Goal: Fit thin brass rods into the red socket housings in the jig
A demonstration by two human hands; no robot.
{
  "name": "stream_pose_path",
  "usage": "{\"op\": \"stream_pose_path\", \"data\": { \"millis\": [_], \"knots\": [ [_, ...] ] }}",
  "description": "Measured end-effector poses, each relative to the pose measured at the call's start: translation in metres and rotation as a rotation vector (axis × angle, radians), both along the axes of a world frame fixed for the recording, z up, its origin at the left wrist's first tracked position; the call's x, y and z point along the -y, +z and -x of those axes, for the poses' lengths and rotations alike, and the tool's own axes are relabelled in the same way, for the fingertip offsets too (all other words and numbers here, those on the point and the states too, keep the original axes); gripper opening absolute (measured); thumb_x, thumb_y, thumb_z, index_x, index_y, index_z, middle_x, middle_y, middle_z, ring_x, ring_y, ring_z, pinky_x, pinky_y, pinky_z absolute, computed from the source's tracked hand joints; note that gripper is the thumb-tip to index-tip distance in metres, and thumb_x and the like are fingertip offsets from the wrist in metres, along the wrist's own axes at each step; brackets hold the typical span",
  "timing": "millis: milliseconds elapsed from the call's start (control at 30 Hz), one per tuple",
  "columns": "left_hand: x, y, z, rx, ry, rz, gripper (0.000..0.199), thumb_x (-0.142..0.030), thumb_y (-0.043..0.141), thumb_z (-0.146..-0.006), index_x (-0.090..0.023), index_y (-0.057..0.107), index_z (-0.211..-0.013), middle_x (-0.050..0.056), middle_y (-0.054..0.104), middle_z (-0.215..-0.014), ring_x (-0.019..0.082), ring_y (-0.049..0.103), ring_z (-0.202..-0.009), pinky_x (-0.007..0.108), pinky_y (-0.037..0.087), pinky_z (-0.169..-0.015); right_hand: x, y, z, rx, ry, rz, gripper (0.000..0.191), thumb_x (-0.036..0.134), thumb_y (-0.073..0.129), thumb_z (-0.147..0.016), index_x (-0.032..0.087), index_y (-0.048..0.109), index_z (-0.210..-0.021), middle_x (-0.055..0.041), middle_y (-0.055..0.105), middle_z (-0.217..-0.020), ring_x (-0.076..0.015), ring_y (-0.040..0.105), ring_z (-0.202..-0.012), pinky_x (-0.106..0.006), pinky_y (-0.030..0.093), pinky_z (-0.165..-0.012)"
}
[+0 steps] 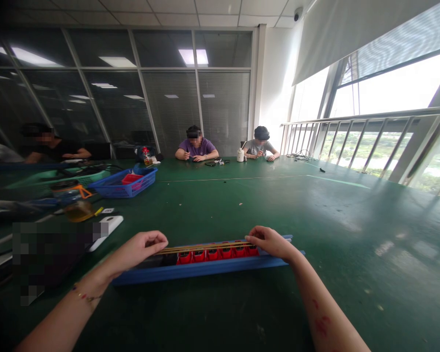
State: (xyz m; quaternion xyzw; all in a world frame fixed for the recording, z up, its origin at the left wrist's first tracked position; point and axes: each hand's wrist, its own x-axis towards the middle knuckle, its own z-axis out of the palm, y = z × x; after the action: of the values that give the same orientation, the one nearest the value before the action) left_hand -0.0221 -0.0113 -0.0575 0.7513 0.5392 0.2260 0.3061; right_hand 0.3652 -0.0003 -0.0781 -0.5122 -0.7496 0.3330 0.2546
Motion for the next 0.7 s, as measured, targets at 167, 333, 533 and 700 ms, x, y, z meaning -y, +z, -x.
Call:
{"op": "stream_pose_path", "data": {
  "millis": [167, 333, 533, 700],
  "knots": [
    [0.001, 0.003, -0.002, -0.045, -0.028, -0.032, 0.038, -0.051, 0.045, -0.076, -0.018, 0.062, -0.085, 0.001, 0.064, -0.08, 0.016, 0.056, -0.074, 0.023, 0.042, -0.066, -0.001, -0.001, -0.001, 0.007, -0.003, -0.005, 0.038, 0.053, 0.049, -0.077, 0.017, 0.06, -0.085, -0.0016, 0.06, -0.074, -0.0145, 0.052, -0.065, -0.024, 0.039, -0.056],
    [0.004, 0.008, -0.005, -0.104, -0.086, -0.09, 0.035, -0.048, 0.044, -0.078, -0.021, 0.064, -0.087, 0.001, 0.065, -0.085, 0.017, 0.058, -0.079, 0.024, 0.043, -0.071, 0.0, 0.0, 0.0, 0.014, 0.0, -0.014, 0.038, 0.052, 0.049, -0.077, 0.017, 0.06, -0.084, -0.0016, 0.06, -0.073, -0.0144, 0.052, -0.065, -0.024, 0.039, -0.055],
    [0.008, 0.012, -0.002, -0.258, -0.123, -0.317, 0.028, -0.04, 0.042, -0.083, -0.026, 0.065, -0.089, 0.0, 0.063, -0.089, 0.015, 0.056, -0.083, 0.024, 0.042, -0.075, 0.0, 0.0, 0.0, 0.006, -0.007, -0.002, 0.039, 0.053, 0.05, -0.076, 0.016, 0.061, -0.084, -0.0019, 0.06, -0.072, -0.0141, 0.051, -0.064, -0.023, 0.039, -0.055],
    [0.011, 0.017, -0.003, -0.406, -0.154, -0.574, 0.022, -0.033, 0.044, -0.083, -0.027, 0.064, -0.089, 0.0, 0.063, -0.087, 0.015, 0.054, -0.084, 0.027, 0.041, -0.077, -0.001, -0.001, -0.001, 0.003, -0.018, 0.008, 0.041, 0.055, 0.051, -0.074, 0.016, 0.061, -0.084, -0.0015, 0.059, -0.07, -0.0133, 0.05, -0.061, -0.023, 0.038, -0.053]
  ]
}}
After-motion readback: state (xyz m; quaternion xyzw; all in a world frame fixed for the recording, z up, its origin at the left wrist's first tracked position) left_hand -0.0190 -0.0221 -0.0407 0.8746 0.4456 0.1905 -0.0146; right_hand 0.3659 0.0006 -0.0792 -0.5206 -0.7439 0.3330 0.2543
